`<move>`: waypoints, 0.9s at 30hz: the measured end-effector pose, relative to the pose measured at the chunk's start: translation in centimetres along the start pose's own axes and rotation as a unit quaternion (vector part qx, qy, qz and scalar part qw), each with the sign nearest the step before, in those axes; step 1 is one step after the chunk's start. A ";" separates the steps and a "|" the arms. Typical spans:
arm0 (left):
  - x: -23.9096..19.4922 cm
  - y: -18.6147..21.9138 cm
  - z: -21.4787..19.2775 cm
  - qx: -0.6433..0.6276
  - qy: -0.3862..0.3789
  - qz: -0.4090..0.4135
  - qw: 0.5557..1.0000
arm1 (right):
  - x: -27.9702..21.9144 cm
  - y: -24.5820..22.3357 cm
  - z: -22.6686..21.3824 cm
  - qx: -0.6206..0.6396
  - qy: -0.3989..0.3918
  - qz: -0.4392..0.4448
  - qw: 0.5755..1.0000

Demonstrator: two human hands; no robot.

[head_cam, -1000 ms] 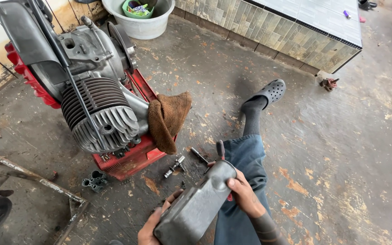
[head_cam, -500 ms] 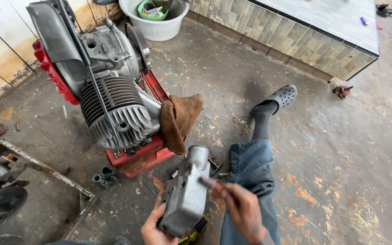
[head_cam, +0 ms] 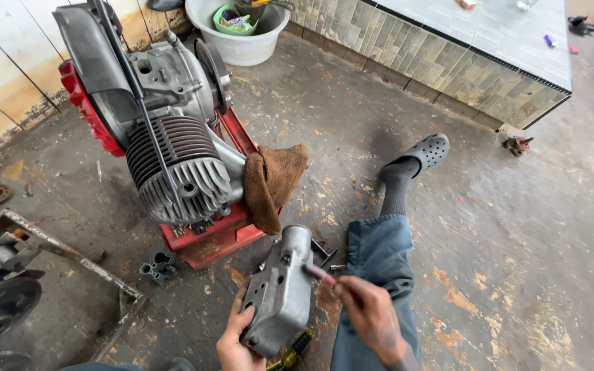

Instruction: Cleaning a motorcycle engine component using a small brush

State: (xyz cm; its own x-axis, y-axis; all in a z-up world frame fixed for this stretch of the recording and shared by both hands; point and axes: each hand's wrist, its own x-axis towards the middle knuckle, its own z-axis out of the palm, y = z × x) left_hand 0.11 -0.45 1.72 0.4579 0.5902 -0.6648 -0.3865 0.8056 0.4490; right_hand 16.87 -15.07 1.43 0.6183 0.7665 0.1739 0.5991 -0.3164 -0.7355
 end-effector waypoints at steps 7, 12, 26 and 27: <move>0.8 -1.1 -0.8 -0.010 0.031 0.006 0.999 | -0.6 -0.3 0.0 0.116 -0.087 -0.088 0.985; 0.9 -1.0 -1.1 0.005 0.009 0.003 1.000 | -1.6 -0.6 0.6 0.162 -0.049 -0.135 0.976; 0.7 -3.1 2.4 0.035 -0.030 -0.054 0.997 | -2.0 -0.3 -3.7 0.098 0.036 -0.073 0.992; 0.6 -4.1 2.7 0.041 -0.038 -0.075 0.996 | -3.4 -0.7 -4.4 0.126 0.069 -0.163 0.976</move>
State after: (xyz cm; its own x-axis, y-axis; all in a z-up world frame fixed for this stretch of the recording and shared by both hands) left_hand 4.09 -3.25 1.06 0.5655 0.4633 -0.6823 -0.2444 0.8843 0.3979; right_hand 16.61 -19.95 4.24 0.4887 0.7160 0.4986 0.6416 0.0923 -0.7615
